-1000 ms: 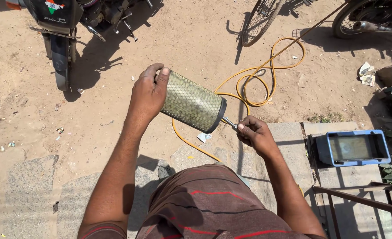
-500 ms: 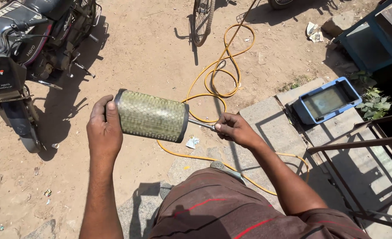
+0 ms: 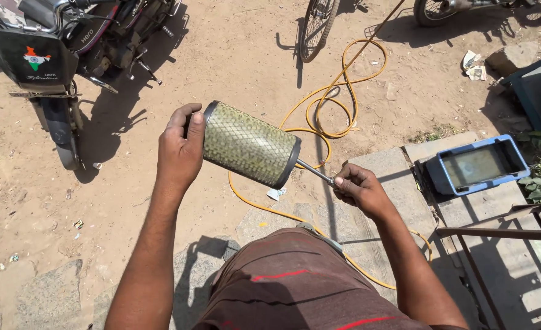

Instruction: Clean a cylindrical air filter and its housing using an air compressor nozzle.

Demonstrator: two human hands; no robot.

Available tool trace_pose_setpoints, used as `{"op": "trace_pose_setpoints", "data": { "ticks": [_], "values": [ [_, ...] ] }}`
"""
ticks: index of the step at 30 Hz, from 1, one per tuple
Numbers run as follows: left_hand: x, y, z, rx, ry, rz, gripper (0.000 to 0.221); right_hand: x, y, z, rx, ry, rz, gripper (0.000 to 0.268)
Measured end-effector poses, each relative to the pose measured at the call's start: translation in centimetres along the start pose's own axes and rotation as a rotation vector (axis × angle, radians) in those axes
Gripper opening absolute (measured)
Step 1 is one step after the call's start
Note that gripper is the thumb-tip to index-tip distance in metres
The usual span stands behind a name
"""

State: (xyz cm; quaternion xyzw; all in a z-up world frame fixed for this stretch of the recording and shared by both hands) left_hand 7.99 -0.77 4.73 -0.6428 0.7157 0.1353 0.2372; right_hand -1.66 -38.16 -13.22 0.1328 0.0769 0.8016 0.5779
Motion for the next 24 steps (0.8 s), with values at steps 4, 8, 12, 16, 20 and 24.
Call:
{"op": "trace_pose_setpoints", "data": {
  "ticks": [4, 8, 12, 16, 20, 24],
  "values": [
    [0.7, -0.6, -0.6, 0.054, 0.077, -0.019, 0.058, 2.5, -1.8, 1.5, 0.005, -0.039, 0.005, 0.014],
    [1.5, -0.8, -0.8, -0.016, -0.028, 0.032, 0.06, 3.8, -2.4, 3.1, -0.025, -0.022, -0.017, 0.013],
    [0.8, -0.1, 0.1, -0.008, -0.058, 0.028, 0.062, 0.2, -0.6, -0.4, -0.039, -0.092, 0.03, 0.013],
    [1.3, 0.0, -0.1, 0.049, -0.029, 0.033, 0.065, 2.4, -1.4, 0.6, -0.009, -0.098, 0.013, 0.013],
    [2.1, 0.2, 0.0, -0.022, 0.007, 0.054, 0.066, 3.6, -2.4, 1.2, -0.009, -0.078, -0.029, 0.014],
    [0.6, 0.9, 1.1, -0.003, 0.01, -0.011, 0.064, 0.9, -0.1, 0.2, -0.051, -0.081, 0.022, 0.014]
  ]
}}
Point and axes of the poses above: each hand's wrist, its own y-axis away from the middle knuckle, its own x-axis out of the palm, z = x × y, the point moved 10 cm from there along -y, towards the middle knuckle, and after that the axes turned 10 degrees about z, right-handed, at the moved point
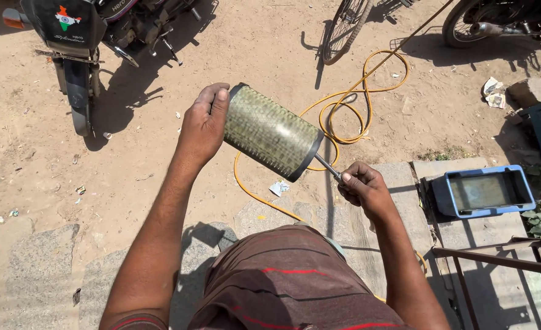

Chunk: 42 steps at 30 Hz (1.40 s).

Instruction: Clean a cylindrical air filter and its housing using an air compressor nozzle.

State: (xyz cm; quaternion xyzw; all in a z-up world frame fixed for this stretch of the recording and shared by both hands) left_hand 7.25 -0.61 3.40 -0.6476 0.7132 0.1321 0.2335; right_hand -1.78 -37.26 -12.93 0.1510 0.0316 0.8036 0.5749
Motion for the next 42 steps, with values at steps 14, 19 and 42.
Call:
{"op": "trace_pose_setpoints", "data": {
  "ticks": [14, 19, 42],
  "values": [
    [0.1, 1.0, 0.6, -0.089, 0.068, 0.071, 0.076, -1.2, -0.1, 1.1, 0.021, 0.051, -0.006, 0.013],
    [-0.7, 0.8, -0.3, -0.068, 0.151, 0.007, 0.079, 2.2, -2.9, 1.9, 0.033, 0.039, 0.079, 0.014],
    [-1.5, -0.1, 0.1, -0.078, -0.016, 0.081, 0.083, -0.6, -2.5, 1.6, -0.001, 0.002, 0.037, 0.013]
  ]
}}
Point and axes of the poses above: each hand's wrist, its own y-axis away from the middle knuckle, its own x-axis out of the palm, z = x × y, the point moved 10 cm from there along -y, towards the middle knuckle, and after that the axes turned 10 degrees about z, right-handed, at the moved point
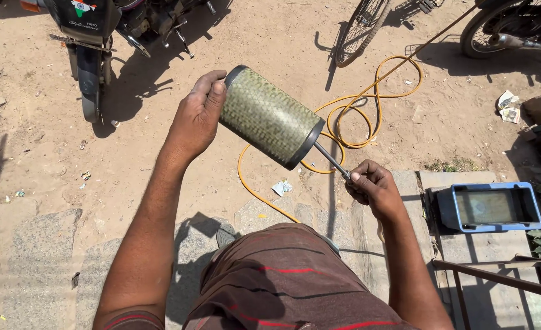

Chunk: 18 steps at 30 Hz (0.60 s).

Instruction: Clean a cylindrical air filter and its housing using an air compressor nozzle.

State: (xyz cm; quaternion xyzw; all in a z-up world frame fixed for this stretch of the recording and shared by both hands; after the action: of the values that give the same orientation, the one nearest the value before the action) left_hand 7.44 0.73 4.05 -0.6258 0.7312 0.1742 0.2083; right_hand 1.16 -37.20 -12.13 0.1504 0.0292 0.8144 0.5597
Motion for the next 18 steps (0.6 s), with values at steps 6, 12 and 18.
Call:
{"op": "trace_pose_setpoints", "data": {
  "ticks": [6, 12, 18],
  "values": [
    [1.0, -1.8, -1.6, 0.096, -0.002, -0.014, 0.08, 4.9, -2.5, 2.0, -0.031, -0.002, -0.023, 0.011],
    [-0.2, -1.1, -0.4, 0.02, 0.014, -0.041, 0.08, -0.6, 0.7, -0.7, -0.011, -0.027, -0.07, 0.009],
    [2.1, -2.0, -1.9, 0.138, 0.089, 0.017, 0.076, 4.0, -2.3, 1.3, -0.046, -0.11, -0.061, 0.011]
  ]
}}
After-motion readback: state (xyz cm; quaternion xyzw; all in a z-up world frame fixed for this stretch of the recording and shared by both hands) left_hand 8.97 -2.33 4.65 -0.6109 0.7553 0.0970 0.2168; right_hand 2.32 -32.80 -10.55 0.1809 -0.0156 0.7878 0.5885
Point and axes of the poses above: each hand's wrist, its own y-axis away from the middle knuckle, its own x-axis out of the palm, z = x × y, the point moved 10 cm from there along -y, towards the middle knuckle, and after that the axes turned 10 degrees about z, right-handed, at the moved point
